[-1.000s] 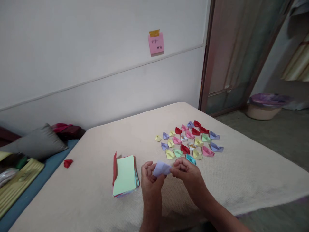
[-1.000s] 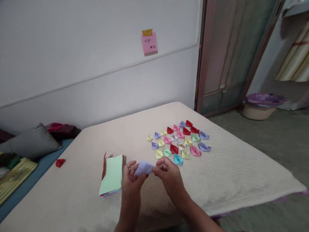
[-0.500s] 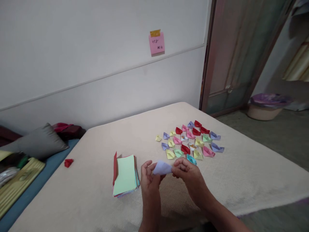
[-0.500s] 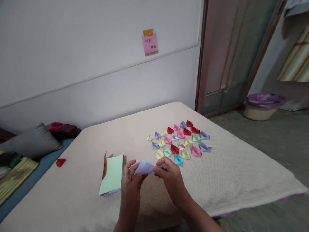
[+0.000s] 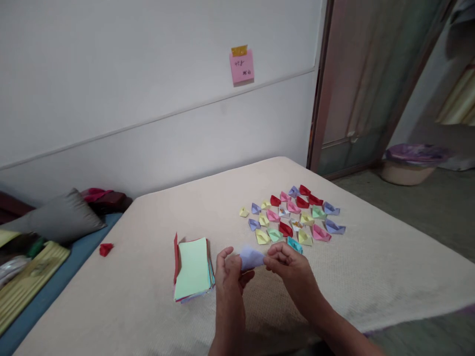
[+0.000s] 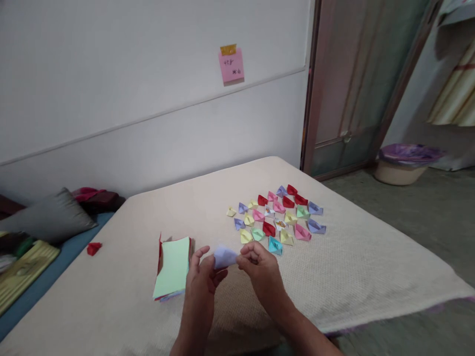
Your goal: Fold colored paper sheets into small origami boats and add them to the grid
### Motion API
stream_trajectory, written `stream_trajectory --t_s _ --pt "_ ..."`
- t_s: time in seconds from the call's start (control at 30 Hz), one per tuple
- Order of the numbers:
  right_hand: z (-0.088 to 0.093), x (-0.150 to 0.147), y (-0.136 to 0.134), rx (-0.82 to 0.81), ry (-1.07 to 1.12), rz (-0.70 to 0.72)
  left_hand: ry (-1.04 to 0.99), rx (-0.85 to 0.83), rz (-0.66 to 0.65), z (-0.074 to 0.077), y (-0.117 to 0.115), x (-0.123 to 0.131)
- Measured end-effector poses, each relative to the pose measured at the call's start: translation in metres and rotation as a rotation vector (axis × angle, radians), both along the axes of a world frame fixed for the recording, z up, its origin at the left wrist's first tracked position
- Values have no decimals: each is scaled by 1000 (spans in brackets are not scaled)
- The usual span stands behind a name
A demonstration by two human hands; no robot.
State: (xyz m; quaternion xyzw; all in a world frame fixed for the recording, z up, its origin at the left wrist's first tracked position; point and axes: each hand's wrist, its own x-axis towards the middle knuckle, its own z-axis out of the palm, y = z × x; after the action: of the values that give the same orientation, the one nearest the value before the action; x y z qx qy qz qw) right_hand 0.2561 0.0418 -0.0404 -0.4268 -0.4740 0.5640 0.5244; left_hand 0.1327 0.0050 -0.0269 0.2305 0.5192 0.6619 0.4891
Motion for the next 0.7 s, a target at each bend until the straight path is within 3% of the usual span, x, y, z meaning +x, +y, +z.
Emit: stream_trajectory --t_s 0.37,0.7 --pt "0 2 -1 117 -63 13 220 84 -31 -16 -1 -14" --pt "3 2 -2 128 -43 33 357 190 -22 -14 -2 -15"
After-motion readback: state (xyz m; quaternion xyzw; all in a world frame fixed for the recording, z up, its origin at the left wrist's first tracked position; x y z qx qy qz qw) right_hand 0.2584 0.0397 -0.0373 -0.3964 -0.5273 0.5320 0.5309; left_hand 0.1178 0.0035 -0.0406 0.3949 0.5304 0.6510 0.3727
